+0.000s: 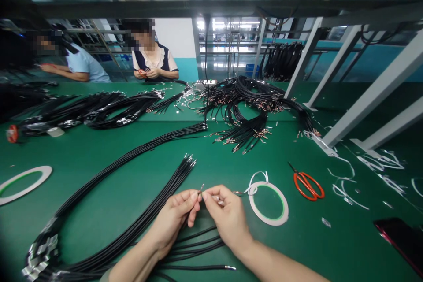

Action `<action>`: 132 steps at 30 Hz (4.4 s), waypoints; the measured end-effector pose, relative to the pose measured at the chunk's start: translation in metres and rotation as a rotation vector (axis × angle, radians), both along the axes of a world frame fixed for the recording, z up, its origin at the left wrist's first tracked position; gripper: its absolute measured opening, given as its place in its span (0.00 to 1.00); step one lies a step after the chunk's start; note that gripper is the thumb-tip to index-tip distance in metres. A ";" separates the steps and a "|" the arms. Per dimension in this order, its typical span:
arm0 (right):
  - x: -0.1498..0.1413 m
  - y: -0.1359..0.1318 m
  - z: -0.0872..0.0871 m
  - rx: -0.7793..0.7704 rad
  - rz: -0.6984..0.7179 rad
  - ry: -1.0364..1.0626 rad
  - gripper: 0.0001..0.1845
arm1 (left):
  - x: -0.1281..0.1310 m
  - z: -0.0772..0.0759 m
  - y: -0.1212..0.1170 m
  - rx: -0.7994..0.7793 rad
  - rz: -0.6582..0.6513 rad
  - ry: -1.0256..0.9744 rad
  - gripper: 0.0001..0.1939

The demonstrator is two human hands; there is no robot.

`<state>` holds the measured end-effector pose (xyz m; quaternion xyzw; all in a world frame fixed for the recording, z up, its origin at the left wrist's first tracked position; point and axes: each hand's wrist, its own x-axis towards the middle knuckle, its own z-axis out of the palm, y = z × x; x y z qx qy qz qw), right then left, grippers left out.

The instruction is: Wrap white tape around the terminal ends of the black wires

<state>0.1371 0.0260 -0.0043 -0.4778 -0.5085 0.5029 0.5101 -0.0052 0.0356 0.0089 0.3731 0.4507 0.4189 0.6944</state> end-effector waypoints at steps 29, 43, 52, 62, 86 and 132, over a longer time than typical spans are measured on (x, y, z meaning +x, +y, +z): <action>0.001 0.004 -0.005 -0.044 -0.015 -0.013 0.13 | 0.002 0.000 -0.002 -0.001 0.104 0.081 0.15; 0.000 0.005 -0.005 -0.035 -0.013 -0.005 0.15 | 0.006 -0.002 -0.002 0.001 0.175 0.066 0.16; 0.001 0.005 -0.005 -0.026 0.028 0.036 0.13 | -0.001 -0.001 -0.002 -0.130 0.077 -0.088 0.13; 0.004 0.007 -0.002 -0.056 0.109 0.123 0.10 | -0.004 0.001 -0.002 -0.170 0.009 -0.180 0.10; 0.008 0.012 -0.011 -0.037 0.040 0.302 0.11 | -0.001 -0.003 -0.010 0.550 0.037 0.640 0.09; 0.010 0.014 -0.004 -0.077 0.082 0.331 0.14 | -0.003 0.001 -0.004 -0.086 -0.084 -0.079 0.14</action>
